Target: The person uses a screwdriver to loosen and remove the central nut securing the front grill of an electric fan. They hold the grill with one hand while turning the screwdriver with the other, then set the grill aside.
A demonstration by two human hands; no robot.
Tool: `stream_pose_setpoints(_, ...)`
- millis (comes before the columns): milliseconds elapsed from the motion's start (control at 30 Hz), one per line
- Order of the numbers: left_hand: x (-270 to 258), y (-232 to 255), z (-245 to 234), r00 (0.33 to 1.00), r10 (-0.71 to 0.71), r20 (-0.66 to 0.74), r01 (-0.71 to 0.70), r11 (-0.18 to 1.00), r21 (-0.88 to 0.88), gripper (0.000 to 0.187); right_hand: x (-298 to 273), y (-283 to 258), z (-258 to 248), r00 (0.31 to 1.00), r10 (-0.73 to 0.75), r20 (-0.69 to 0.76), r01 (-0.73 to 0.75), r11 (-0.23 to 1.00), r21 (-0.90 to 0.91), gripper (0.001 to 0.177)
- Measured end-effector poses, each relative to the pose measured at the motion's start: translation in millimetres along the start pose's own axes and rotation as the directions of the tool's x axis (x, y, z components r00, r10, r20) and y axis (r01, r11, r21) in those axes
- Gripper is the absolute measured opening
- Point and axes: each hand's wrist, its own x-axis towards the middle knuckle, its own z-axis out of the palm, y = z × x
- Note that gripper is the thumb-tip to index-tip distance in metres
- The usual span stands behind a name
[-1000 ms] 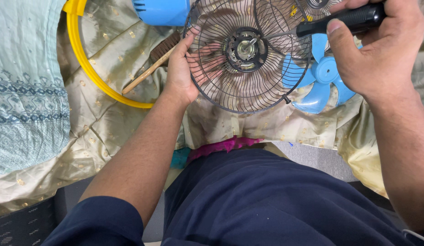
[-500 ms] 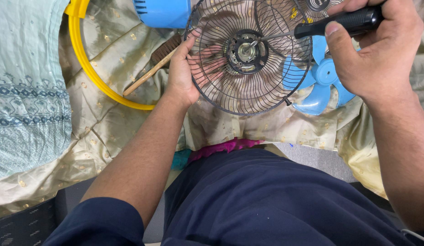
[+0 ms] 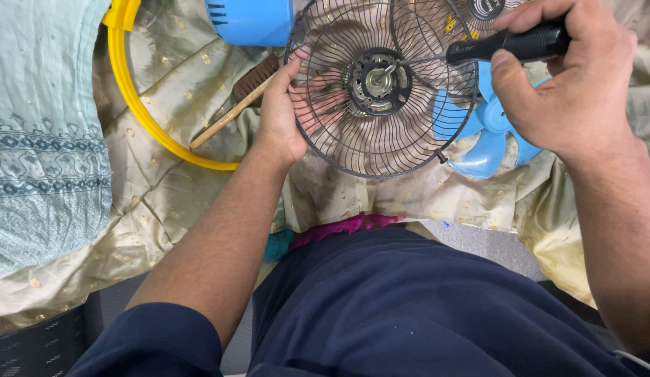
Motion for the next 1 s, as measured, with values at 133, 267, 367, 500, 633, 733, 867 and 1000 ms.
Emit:
stream_pose_setpoints(133,-2,2,3,1.0,0.007,-0.027,-0.006,1.0,0.025,0.061,1,-5,-1,0.998,-0.066,0.005,0.066,0.991,-0.114,0.022)
stream_pose_setpoints(267,-3,2,5,0.997,0.042,-0.071,-0.039,0.998,0.044,0.054,4,-10,-2,0.995,-0.095,-0.011,0.091,0.973,-0.212,0.021)
stream_pose_setpoints(367,0,0,4,0.997,0.025,-0.068,-0.024,1.0,0.013,0.056,9,-15,-4,0.993,-0.117,0.01,0.115,0.947,-0.301,0.021)
stream_pose_setpoints(500,5,-3,2,0.999,-0.005,-0.032,0.004,1.0,-0.025,0.063,21,-22,-8,0.996,-0.08,0.033,0.087,0.911,-0.402,0.025)
stream_pose_setpoints(633,5,-3,3,0.999,0.006,-0.047,-0.006,1.0,0.006,0.061,36,-29,-18,0.972,-0.191,0.14,0.233,0.879,-0.415,0.026)
stream_pose_setpoints(733,4,-2,3,0.996,-0.011,-0.09,0.016,0.999,0.051,0.064,42,-35,-24,0.977,-0.051,0.208,0.129,0.915,-0.381,0.032)
stream_pose_setpoints(867,5,1,7,0.998,-0.014,-0.068,0.017,0.999,0.04,0.064,50,-45,-24,0.98,0.064,0.187,0.047,0.844,-0.534,0.038)
stream_pose_setpoints(1000,5,3,9,0.998,-0.012,-0.054,0.014,0.999,0.038,0.062,57,-49,-27,0.967,0.17,0.19,-0.002,0.75,-0.661,0.043)
